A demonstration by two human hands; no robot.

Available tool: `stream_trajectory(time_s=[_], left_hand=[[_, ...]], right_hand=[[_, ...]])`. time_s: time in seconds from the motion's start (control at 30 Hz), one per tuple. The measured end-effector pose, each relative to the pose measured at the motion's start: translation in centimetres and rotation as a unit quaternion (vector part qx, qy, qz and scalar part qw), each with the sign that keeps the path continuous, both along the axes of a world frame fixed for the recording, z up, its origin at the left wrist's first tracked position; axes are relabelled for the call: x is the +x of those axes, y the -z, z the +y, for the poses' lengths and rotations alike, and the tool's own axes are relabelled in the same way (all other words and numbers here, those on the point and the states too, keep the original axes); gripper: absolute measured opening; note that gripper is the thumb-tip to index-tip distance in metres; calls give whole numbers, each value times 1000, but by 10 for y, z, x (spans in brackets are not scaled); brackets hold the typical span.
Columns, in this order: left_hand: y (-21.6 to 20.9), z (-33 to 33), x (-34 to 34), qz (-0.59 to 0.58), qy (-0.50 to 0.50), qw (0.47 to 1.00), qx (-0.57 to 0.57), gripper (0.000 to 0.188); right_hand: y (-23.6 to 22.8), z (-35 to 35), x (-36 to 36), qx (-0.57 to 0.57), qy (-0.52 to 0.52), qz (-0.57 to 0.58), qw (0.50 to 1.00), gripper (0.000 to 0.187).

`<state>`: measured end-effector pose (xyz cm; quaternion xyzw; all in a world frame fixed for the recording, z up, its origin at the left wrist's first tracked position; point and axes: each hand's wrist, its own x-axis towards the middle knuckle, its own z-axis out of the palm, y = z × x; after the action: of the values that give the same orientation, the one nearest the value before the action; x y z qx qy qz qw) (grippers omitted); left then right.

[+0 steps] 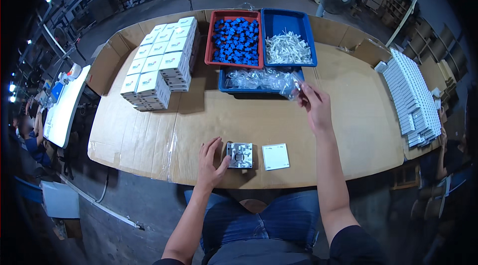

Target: The recorder is assembling an electronic unit by placing components into a plastic casing, securing them, and then placing the finished units into a storage area.

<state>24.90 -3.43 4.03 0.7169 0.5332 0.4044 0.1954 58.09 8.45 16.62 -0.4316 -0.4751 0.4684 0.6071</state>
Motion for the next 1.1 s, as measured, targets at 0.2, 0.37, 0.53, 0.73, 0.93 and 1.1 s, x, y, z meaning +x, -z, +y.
stream_trajectory(time_s=[0.2, 0.37, 0.53, 0.73, 0.93, 1.1], left_hand=[[-51, -10, 78, -416, 49, 897, -140, 38], [-75, -13, 131, -502, 74, 836, -212, 22], [-69, -26, 125, -475, 28, 852, -219, 25], [-61, -28, 108, -564, -98, 806, -152, 31], [-87, -44, 116, -456, 2, 873, -173, 13], [-79, -37, 113, -471, -23, 859, -199, 16]], right_hand=[[10, -92, -47, -29, -15, 61, 998, 25], [35, -131, -62, -46, -19, 47, 998, 22], [42, -143, -62, -52, 18, 23, 998, 22], [36, -148, -69, -28, 65, -22, 997, 21], [52, -149, -80, 176, 82, -255, 947, 29], [59, -151, -91, 217, 89, -304, 923, 40]])
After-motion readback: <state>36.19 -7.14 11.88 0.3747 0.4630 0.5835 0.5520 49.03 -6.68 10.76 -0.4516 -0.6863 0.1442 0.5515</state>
